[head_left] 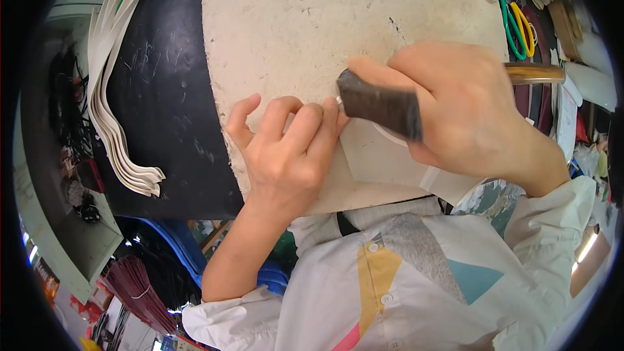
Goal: The person is using a hammer to flatten or bond shoe components on a workbench.
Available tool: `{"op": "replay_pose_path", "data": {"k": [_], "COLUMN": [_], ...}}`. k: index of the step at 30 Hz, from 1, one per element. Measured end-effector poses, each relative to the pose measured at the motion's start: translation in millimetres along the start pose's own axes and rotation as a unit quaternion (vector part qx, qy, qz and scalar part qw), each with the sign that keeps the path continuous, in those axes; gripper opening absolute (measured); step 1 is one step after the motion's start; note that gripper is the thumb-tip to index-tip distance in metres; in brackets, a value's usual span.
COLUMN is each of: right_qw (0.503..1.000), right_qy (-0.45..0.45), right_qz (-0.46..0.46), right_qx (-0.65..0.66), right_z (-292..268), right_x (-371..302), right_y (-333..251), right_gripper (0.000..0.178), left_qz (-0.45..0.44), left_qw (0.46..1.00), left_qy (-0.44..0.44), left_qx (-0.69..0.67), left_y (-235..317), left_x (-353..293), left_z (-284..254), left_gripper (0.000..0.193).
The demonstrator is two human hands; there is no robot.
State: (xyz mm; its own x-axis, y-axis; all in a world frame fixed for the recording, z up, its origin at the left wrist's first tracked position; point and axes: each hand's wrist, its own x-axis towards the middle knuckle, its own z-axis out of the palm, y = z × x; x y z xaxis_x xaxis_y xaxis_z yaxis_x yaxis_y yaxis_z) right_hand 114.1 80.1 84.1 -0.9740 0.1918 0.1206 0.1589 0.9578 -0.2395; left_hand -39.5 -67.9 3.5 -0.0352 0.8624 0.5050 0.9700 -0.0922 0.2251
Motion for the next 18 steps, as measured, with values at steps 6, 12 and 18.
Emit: {"op": "replay_pose_path", "data": {"k": [6, 12, 18], "right_qw": [0.998, 0.999, 0.997], "right_qy": [0.043, 0.018, 0.060], "right_qz": [0.011, 0.019, -0.020], "right_qx": [0.041, 0.042, 0.035], "right_z": [9, 12, 4], "right_x": [0, -2, 0], "right_y": [0, 4, 2], "right_gripper": [0.049, 0.046, 0.049], "left_qz": [-0.007, -0.055, -0.055], "left_qw": [0.999, 0.998, 0.998], "left_qy": [-0.012, -0.029, 0.001], "left_qx": [0.035, 0.021, 0.004], "left_y": [2, 14, 16], "left_x": [4, -6, -5], "left_z": [-8, -3, -1], "left_gripper": [0.013, 0.020, 0.017]}}
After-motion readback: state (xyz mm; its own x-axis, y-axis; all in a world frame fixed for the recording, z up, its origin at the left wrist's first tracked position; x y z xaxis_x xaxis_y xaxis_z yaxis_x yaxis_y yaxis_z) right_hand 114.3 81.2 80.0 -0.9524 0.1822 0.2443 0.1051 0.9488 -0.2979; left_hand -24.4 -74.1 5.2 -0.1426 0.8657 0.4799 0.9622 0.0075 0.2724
